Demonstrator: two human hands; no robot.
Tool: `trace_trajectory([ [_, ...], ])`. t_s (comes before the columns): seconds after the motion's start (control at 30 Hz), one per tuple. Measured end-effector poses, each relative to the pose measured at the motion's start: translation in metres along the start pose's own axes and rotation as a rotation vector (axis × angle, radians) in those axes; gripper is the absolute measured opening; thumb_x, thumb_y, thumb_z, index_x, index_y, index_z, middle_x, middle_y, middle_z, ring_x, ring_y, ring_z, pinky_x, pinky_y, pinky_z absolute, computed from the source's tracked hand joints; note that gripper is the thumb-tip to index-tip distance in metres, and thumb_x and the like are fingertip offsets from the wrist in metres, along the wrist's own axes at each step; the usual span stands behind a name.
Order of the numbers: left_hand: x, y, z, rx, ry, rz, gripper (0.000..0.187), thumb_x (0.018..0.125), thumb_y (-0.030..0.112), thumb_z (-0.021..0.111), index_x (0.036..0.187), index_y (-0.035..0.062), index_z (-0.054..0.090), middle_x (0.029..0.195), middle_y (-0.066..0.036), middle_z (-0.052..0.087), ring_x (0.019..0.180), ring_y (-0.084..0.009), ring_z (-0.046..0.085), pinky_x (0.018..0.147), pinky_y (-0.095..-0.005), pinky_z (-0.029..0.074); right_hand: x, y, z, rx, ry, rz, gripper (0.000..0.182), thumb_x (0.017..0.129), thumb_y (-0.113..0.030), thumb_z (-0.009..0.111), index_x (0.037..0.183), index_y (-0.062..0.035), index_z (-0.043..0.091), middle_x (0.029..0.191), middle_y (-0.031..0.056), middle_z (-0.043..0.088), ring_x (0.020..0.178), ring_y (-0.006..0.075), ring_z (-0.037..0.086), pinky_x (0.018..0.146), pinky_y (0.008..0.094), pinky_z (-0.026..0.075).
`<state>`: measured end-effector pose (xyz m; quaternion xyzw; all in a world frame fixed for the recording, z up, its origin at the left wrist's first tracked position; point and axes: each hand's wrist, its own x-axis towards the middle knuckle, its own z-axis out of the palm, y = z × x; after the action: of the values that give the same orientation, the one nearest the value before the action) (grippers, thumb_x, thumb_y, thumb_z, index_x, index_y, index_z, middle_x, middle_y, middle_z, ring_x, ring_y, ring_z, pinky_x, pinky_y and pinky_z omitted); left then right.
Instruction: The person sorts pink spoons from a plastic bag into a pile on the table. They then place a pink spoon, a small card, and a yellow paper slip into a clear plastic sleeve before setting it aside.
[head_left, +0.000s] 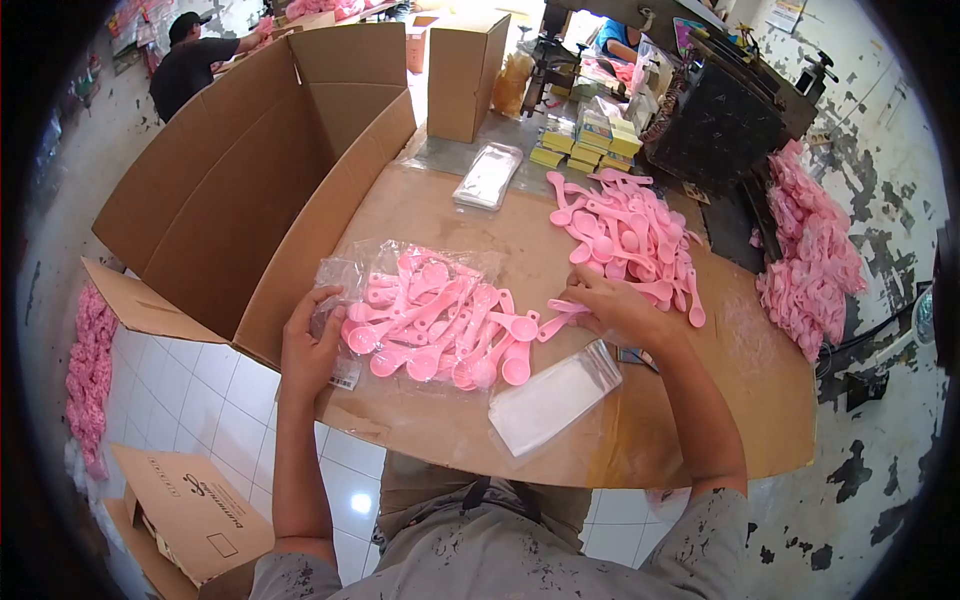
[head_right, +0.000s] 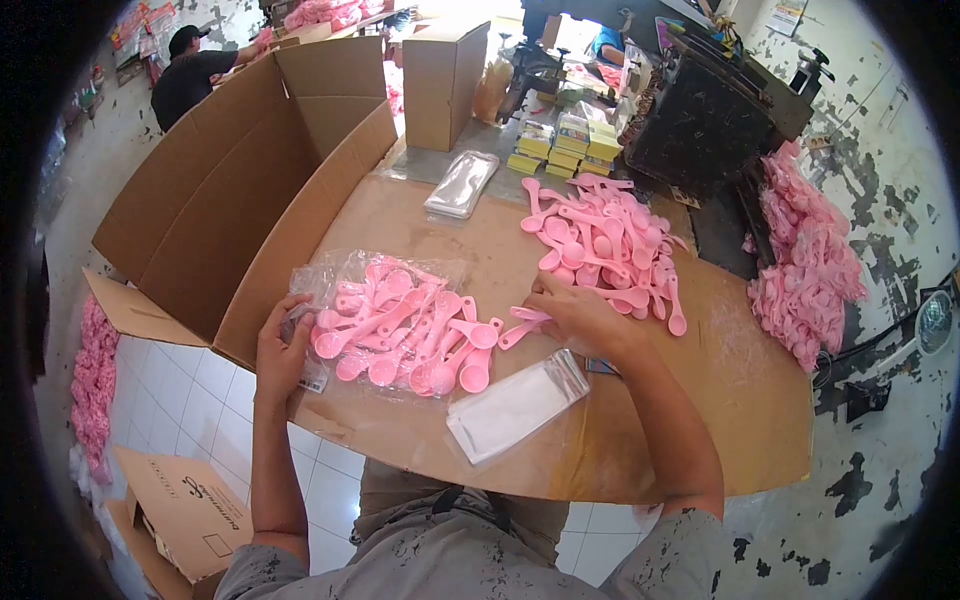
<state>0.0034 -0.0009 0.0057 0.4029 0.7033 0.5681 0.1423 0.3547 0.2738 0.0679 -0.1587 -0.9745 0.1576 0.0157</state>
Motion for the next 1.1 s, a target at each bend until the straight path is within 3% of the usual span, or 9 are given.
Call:
trace_trajectory([
  [0.17, 0.0, -0.002, 0.0, 0.015, 0.006, 0.019, 0.025, 0.099, 0.01, 0.067, 0.122, -0.0002, 0.069, 0.12, -0.013, 0.073, 0.114, -0.0217, 0.067, 0.101, -0.035, 0.05, 0.001, 0.003, -0.007, 0.03, -0.045, -0.013, 0.028, 0.084, -0.004, 0.077, 0.11, -0.0065, 0.067, 0.106, 0.0087, 0.067, 0.1, 0.0306, 0.068, 0.084, 0.0411, 0.055],
  [0.27, 0.0, -0.005, -0.002, 0.018, 0.001, 0.004, 0.025, 0.099, 0.011, 0.067, 0.122, 0.0, 0.069, 0.12, -0.013, 0.073, 0.115, -0.0217, 0.067, 0.102, -0.0351, 0.05, -0.008, 0.009, -0.012, 0.132, 0.111, 0.044, 0.027, 0.083, -0.005, 0.078, 0.108, -0.0062, 0.068, 0.096, 0.01, 0.069, 0.096, 0.0325, 0.069, 0.083, 0.0417, 0.056],
  [0.43, 0.001, -0.004, -0.001, 0.004, 0.003, 0.01, 0.026, 0.099, 0.011, 0.068, 0.122, 0.0002, 0.069, 0.12, -0.013, 0.073, 0.115, -0.0216, 0.067, 0.101, -0.0351, 0.05, -0.016, 0.067, -0.063, -0.471, 0.426, 0.361, 0.047, 0.078, -0.001, 0.071, 0.125, -0.0094, 0.069, 0.11, 0.0132, 0.069, 0.11, 0.0324, 0.066, 0.092, 0.0424, 0.055],
  [0.53, 0.001, -0.004, -0.001, -0.002, -0.006, 0.016, 0.026, 0.099, 0.011, 0.068, 0.122, 0.0006, 0.069, 0.12, -0.013, 0.073, 0.114, -0.0217, 0.067, 0.1, -0.0351, 0.051, -0.015, 0.051, -0.063, -0.762, 0.664, 0.343, 0.055, 0.078, 0.001, 0.071, 0.132, -0.0115, 0.067, 0.126, 0.0132, 0.065, 0.121, 0.0323, 0.061, 0.097, 0.0449, 0.052],
  [0.6, 0.0, -0.004, -0.001, -0.004, -0.001, 0.007, 0.026, 0.099, 0.011, 0.068, 0.122, 0.0007, 0.069, 0.12, -0.013, 0.073, 0.114, -0.0216, 0.067, 0.1, -0.0349, 0.051, -0.007, 0.023, -0.049, -0.465, 0.569, 0.143, 0.057, 0.079, 0.0, 0.073, 0.135, -0.0142, 0.066, 0.139, 0.0131, 0.058, 0.127, 0.0337, 0.057, 0.103, 0.0461, 0.049],
  [0.67, 0.001, -0.004, -0.001, 0.001, 0.001, -0.007, 0.025, 0.099, 0.011, 0.068, 0.122, 0.0007, 0.069, 0.12, -0.013, 0.073, 0.114, -0.0214, 0.067, 0.1, -0.0347, 0.051, 0.002, -0.007, -0.017, 0.136, 0.222, -0.049, 0.059, 0.079, -0.001, 0.074, 0.135, -0.0159, 0.065, 0.137, 0.0138, 0.059, 0.127, 0.0345, 0.057, 0.104, 0.045, 0.048],
  [0.77, 0.001, -0.005, 0.0, -0.014, 0.002, -0.003, 0.025, 0.1, 0.011, 0.068, 0.123, 0.0004, 0.069, 0.12, -0.013, 0.073, 0.114, -0.0211, 0.067, 0.1, -0.0343, 0.051, 0.012, -0.054, 0.018, 0.003, 0.207, -0.248, 0.047, 0.08, -0.003, 0.074, 0.125, -0.0139, 0.066, 0.133, 0.0127, 0.062, 0.123, 0.0335, 0.06, 0.098, 0.0416, 0.052],
  [1.03, 0.001, -0.006, 0.001, -0.009, 0.006, 0.001, 0.026, 0.1, 0.011, 0.068, 0.124, 0.0004, 0.069, 0.122, -0.012, 0.073, 0.115, -0.0217, 0.067, 0.101, -0.0346, 0.05, 0.014, -0.043, 0.034, -0.093, 0.269, -0.345, 0.029, 0.084, -0.005, 0.074, 0.112, -0.0079, 0.064, 0.123, 0.0112, 0.065, 0.118, 0.0317, 0.063, 0.097, 0.0427, 0.051],
  [1.1, 0.001, -0.006, 0.001, 0.005, 0.01, 0.012, 0.027, 0.1, 0.012, 0.069, 0.124, 0.0003, 0.068, 0.122, -0.012, 0.072, 0.115, -0.0221, 0.067, 0.102, -0.0351, 0.05, 0.006, -0.044, 0.017, -0.001, 0.266, -0.207, 0.028, 0.084, -0.001, 0.075, 0.109, -0.0068, 0.065, 0.122, 0.0106, 0.065, 0.116, 0.0311, 0.064, 0.099, 0.0417, 0.051],
])
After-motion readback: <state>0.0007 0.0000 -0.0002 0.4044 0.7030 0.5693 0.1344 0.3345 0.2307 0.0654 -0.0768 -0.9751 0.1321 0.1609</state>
